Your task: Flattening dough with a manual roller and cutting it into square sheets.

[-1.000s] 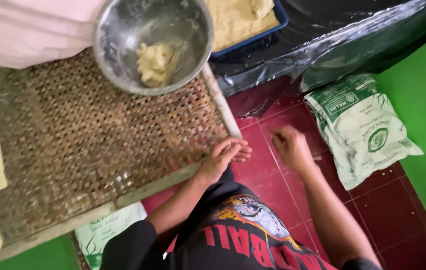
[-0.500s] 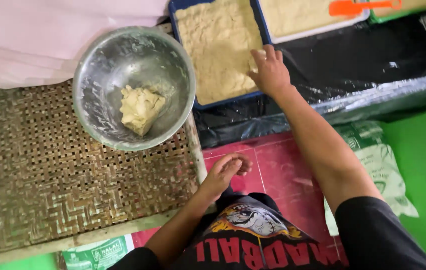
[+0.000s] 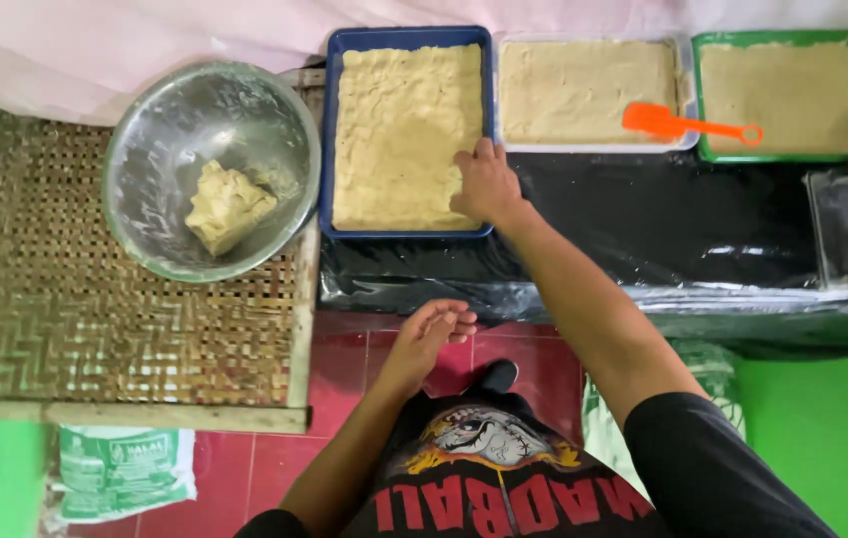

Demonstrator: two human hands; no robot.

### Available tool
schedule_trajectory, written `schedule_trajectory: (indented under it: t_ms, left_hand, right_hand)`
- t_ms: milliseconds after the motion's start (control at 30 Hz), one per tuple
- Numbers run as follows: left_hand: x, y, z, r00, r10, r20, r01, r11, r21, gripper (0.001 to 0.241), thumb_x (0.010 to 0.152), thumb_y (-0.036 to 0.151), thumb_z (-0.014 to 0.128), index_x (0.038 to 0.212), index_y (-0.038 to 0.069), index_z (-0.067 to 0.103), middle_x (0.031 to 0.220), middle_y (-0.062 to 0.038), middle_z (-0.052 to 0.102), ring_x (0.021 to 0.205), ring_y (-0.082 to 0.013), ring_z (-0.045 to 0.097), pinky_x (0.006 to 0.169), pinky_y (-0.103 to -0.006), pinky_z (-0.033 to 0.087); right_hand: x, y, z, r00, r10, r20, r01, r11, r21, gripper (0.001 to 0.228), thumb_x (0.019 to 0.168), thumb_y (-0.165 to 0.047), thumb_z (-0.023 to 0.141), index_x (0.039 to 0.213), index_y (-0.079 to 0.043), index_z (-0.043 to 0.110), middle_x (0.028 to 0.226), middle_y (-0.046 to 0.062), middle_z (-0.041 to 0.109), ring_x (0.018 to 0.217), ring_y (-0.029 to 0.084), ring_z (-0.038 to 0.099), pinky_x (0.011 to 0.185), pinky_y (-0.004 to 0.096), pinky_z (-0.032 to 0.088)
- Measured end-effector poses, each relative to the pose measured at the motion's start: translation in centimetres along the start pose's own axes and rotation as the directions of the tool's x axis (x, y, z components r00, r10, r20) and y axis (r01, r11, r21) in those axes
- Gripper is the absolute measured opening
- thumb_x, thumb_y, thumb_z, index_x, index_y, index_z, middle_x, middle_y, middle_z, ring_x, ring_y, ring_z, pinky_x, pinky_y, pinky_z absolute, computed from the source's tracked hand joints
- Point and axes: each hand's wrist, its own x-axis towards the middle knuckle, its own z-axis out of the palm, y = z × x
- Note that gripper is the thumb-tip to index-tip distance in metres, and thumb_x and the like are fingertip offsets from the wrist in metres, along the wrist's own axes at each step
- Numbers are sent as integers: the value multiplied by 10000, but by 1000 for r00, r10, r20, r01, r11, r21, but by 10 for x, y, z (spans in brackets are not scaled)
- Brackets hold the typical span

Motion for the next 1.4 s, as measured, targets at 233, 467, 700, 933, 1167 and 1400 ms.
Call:
schedule_trajectory:
  t_ms: [233,467,700,933,1167,1400]
  left_hand:
    - [8,-16,37,992,86,-89,-85,996,18,325,1067,201,546,1313,-5,598,1200,-135,713,1073,-210,704,964,-351,568]
    - [48,3,69,966,134,-223,-170,974,-149,587,1057,295,507,1568,76,318,1402,-182,587,1172,-253,665,981,-400,569]
    - [112,-12,124,973,229,-24,-230,967,-105,612,1078,218,599,1581,-66,397,1414,-186,594,1219,-214,597,1038,-369,510]
    - [139,-23,174,928,288,235,-357,870,341,492,966,0,664,1453,6,593,1337,-188,718,1178,-292,699,1006,-368,564]
    - [157,-1,220,706,485,516,-660,187,727,566,783,-9,691,1316,171,628,1272,-119,618,1216,-388,549,1056,-510,451]
    - [177,13,227,525,467,712,-844,396,362,737,807,196,779,1439,-9,460,1444,-257,401,1308,-449,414,1096,-531,388]
  right_hand:
    - [-31,11,-15,986,-108,-126,138,956,259,596,703,-172,863,1214,-30,590,1162,209,609,1125,418,559,956,481,515]
    - [-101,38,-47,995,87,-51,40,121,992,507,912,41,725,1384,-17,552,1238,91,670,1115,161,645,971,316,552]
    - [-188,59,-76,966,-24,-257,252,311,916,573,891,109,695,1421,-37,533,1566,96,427,1351,188,519,1067,327,481]
    - [-214,100,-86,902,369,-222,72,379,922,462,1020,-206,597,1446,-39,537,1354,155,607,1251,209,592,1039,324,506]
    - [-204,134,-82,656,753,-50,105,-25,994,427,1051,-391,583,1038,21,695,909,99,718,802,150,674,721,286,556]
    - [-198,172,-79,420,903,-88,81,59,995,502,1044,-439,627,747,-34,631,670,53,624,568,128,564,534,283,467]
